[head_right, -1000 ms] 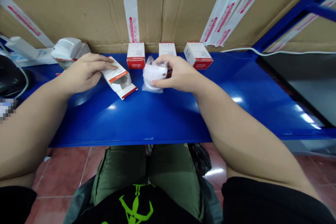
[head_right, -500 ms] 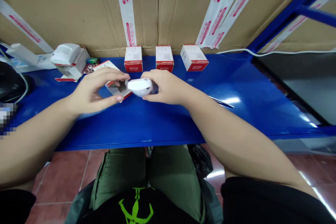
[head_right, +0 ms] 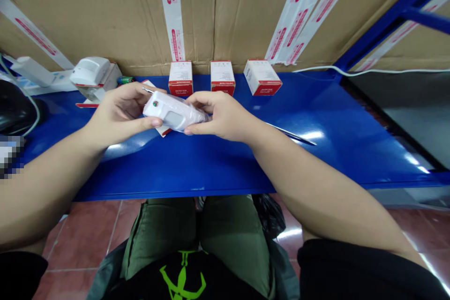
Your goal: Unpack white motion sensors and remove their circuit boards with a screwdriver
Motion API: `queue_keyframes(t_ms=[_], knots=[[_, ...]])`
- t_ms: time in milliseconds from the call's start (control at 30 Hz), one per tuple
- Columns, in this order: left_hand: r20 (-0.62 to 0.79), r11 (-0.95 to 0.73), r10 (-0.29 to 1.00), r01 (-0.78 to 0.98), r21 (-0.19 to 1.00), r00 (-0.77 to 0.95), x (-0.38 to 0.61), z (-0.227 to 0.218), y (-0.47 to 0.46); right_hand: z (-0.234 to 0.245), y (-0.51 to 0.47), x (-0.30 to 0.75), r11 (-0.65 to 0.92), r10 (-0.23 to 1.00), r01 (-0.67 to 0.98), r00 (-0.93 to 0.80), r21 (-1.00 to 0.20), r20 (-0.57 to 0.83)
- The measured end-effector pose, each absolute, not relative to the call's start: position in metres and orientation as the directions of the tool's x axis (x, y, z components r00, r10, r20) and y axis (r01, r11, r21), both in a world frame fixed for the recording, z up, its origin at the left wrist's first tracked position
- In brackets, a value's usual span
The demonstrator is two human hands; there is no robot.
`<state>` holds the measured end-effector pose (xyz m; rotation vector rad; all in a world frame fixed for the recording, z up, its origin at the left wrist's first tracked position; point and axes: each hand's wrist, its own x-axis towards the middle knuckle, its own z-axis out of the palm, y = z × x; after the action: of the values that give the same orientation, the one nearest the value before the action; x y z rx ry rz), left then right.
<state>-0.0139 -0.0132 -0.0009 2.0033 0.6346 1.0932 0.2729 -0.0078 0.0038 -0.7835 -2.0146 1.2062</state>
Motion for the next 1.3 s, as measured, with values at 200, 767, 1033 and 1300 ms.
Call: queue_keyframes(t_ms=[200, 767, 1033, 1300], knots=[[0.364, -0.410, 0.848, 0.040, 0.911, 0.384, -0.016, 0.010, -0.011, 0.008, -0.010, 0.275, 0.210, 0.848, 0.174, -0.523, -0.962, 0.090], [0.125, -0.135, 0.897, -0.006, 0.991, 0.423, -0.027, 0.008, 0.005, 0.010, -0.007, 0.266, 0.104, 0.886, 0.085, -0.462, -0.991, 0.053], [0.140, -0.176, 0.908, 0.058, 0.983, 0.395, -0.029, 0.006, 0.001, 0.012, 0.014, 0.289, 0.073, 0.936, 0.009, -0.346, -0.997, 0.065], [0.310, -0.393, 0.867, 0.153, 0.907, 0.389, -0.005, 0.004, -0.019, 0.024, 0.046, 0.331, 0.146, 0.981, 0.034, -0.134, -0.989, 0.140]])
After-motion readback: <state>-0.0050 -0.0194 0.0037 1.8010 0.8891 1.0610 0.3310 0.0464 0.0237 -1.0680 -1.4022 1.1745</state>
